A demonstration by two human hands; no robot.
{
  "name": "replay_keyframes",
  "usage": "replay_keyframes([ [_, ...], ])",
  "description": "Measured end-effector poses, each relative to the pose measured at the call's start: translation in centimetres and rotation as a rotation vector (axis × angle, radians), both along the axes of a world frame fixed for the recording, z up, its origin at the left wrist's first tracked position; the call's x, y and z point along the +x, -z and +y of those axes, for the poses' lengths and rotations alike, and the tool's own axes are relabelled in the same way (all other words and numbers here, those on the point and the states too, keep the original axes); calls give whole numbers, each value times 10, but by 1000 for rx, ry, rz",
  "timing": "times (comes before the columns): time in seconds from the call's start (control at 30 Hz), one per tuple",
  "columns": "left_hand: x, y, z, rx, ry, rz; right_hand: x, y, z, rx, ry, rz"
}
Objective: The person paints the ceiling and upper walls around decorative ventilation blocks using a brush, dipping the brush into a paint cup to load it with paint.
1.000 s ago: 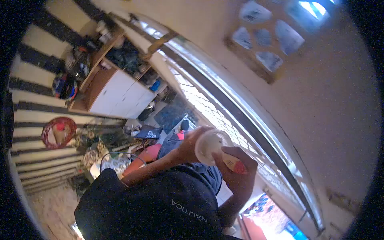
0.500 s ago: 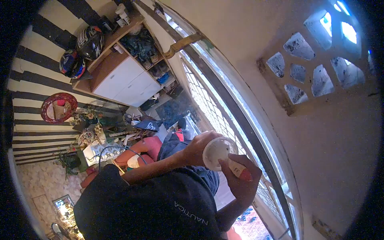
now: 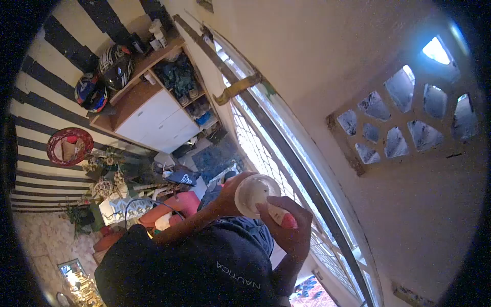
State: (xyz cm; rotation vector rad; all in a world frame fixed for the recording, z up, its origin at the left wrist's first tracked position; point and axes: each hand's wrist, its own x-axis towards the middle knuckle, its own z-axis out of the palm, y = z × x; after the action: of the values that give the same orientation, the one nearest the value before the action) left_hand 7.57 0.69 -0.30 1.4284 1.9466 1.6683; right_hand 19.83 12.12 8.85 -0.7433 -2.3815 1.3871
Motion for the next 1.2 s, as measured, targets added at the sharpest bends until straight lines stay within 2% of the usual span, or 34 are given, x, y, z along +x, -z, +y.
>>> replay_keyframes([
  [0.1,-13,-11,-5,-8,-8,-34,-13,0,-3,78,-60,154],
  [0.23,-30,-22,-11,30,-6,-118,-34,-17,-5,138,-130,211],
  [0.3,-40,-24,-14,6,19,-263,-45,-25,-8,173,-136,228],
  [0.33,-46,-30,-18,-20,-47,-105,-50,-29,-10,168,-130,239],
  [0.43,-60,-41,-24,4,-84,-208,-70,-42,-17,227,-131,274],
  [0.5,-75,-45,-28,31,-62,-185,-84,-48,-21,230,-201,324],
  [0.53,-81,-48,-30,35,-82,-152,-88,-57,-25,171,-198,196],
  [0.57,-87,-50,-32,41,-104,-119,-94,-58,-27,180,-193,196],
  [0.63,-93,-50,-33,134,-101,-213,-105,-59,-30,162,-227,241],
  [0.7,-101,-59,-37,58,-146,-40,-110,-64,-32,152,-211,219],
  [0.8,-108,-64,-38,59,-140,-184,-116,-67,-29,133,-162,274],
  [0.9,-120,-63,-39,121,-139,-215,-125,-72,-27,215,-188,360],
  [1.03,-138,-93,-40,177,-154,-253,-139,-102,-22,149,-273,374],
  [1.2,-170,-122,-22,232,-267,-183,-173,-135,-14,357,-336,441],
])
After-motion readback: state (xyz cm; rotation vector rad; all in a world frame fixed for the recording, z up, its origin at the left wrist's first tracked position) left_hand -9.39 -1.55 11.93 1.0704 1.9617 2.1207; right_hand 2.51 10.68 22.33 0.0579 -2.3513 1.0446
